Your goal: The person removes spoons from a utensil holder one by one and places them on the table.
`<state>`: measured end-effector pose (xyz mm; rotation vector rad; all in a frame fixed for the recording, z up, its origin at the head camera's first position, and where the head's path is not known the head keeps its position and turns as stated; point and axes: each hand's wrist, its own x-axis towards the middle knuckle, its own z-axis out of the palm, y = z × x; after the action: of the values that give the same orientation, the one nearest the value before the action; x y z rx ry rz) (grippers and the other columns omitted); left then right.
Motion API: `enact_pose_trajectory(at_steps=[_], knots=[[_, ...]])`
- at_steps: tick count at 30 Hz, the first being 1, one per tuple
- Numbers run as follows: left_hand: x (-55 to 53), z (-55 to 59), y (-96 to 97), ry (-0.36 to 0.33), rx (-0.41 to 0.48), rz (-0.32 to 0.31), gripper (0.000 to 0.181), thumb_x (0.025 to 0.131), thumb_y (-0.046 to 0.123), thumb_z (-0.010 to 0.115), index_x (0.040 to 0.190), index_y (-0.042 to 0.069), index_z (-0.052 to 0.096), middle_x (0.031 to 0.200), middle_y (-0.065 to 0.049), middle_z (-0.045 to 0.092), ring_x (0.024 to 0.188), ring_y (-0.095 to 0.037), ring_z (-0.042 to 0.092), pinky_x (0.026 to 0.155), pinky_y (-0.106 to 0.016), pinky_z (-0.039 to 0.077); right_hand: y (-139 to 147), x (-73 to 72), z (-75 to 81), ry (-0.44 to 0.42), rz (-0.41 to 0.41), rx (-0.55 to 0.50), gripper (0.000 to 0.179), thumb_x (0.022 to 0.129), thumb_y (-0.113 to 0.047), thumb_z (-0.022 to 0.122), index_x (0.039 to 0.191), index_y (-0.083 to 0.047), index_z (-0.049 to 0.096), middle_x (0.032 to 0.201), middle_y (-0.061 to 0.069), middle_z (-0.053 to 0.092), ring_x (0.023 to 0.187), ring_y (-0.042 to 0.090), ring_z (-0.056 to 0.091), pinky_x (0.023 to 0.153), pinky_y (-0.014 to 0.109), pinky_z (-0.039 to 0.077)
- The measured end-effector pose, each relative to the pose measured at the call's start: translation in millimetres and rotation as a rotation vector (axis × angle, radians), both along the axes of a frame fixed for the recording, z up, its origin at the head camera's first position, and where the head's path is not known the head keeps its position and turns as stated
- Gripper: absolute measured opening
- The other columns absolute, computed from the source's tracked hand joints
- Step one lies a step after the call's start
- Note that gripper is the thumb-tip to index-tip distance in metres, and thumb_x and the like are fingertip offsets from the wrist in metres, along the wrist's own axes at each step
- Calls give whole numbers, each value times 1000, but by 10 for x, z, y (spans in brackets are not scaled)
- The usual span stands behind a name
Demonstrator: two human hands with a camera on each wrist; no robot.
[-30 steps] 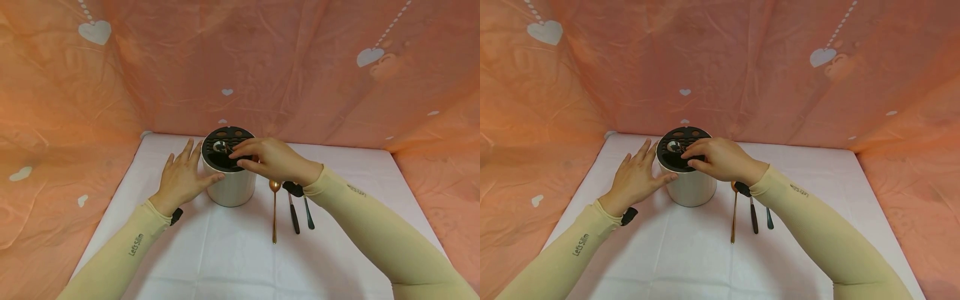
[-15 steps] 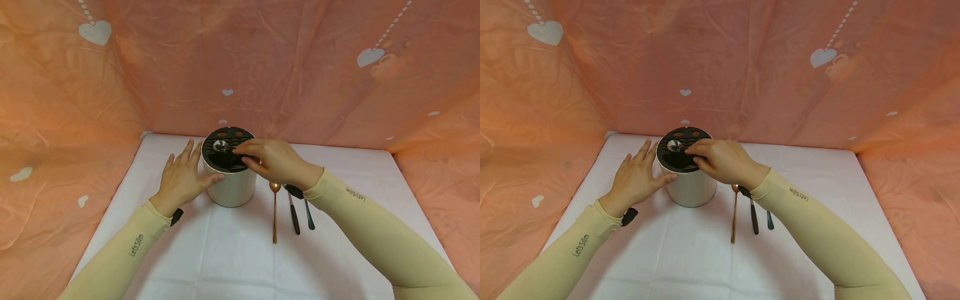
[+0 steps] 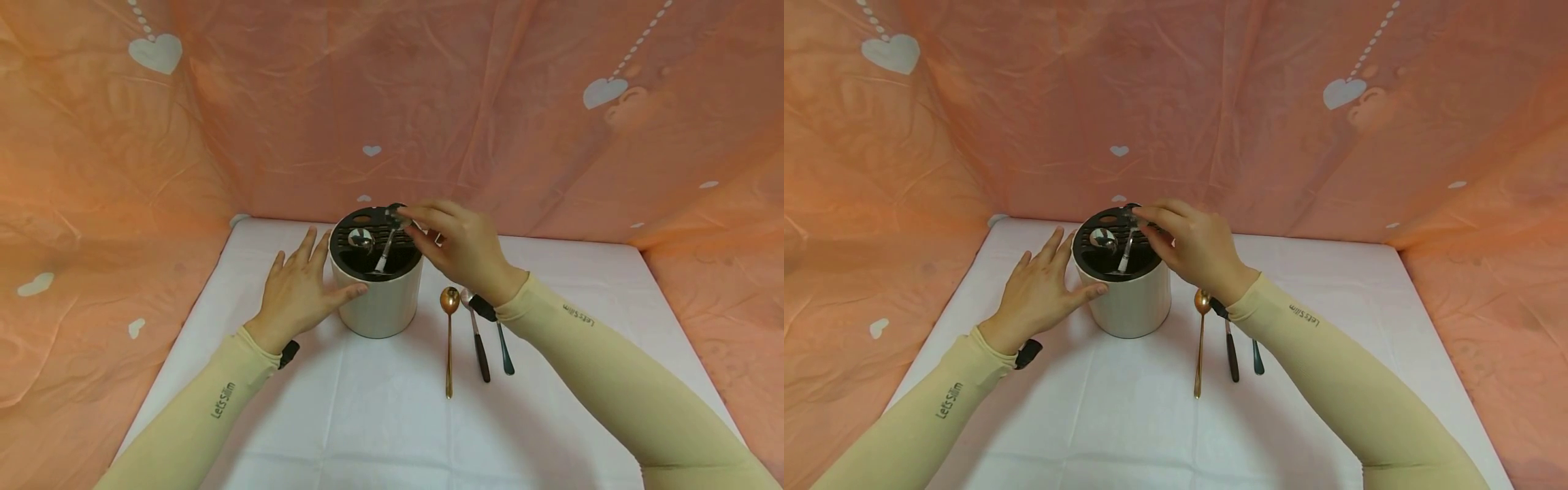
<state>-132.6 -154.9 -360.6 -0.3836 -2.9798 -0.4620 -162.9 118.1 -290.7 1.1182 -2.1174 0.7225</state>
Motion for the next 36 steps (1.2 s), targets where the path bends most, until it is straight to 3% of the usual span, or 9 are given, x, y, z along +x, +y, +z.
enact_pose_trajectory(at_steps=[7,17,22,29,36], knots=[[-7,-5,-2,10,11,1,118,77,91,41,160,9,20,164,-19,13,132,-50,42,114,-63,13,58,-49,43,52,30,-221,26,88,2,73,114,-2,74,108,9,71,63,12,62,57,26,53],[-3,5,-2,11,0,0,118,78,91,40,160,8,19,163,-20,14,132,-50,42,113,-64,14,103,-66,191,99,58,-389,26,83,12,73,106,-1,76,101,11,71,60,14,59,57,15,48],[-3,2,0,11,6,1,118,78,90,41,160,9,19,164,-19,13,132,-50,42,114,-64,13,169,-77,283,113,47,-447,27,82,14,73,105,1,76,101,12,70,57,12,56,56,14,46],[2,4,-7,8,7,3,117,78,90,41,160,9,20,164,-20,14,132,-50,43,113,-64,14,311,-111,352,146,-53,-492,25,80,13,74,101,0,78,97,9,72,50,14,54,56,13,43],[-1,-7,-19,6,10,3,118,77,91,39,160,8,20,163,-21,15,135,-48,39,113,-65,14,497,-97,305,73,-76,-493,25,80,15,72,100,1,78,97,10,71,50,9,49,54,13,41]])
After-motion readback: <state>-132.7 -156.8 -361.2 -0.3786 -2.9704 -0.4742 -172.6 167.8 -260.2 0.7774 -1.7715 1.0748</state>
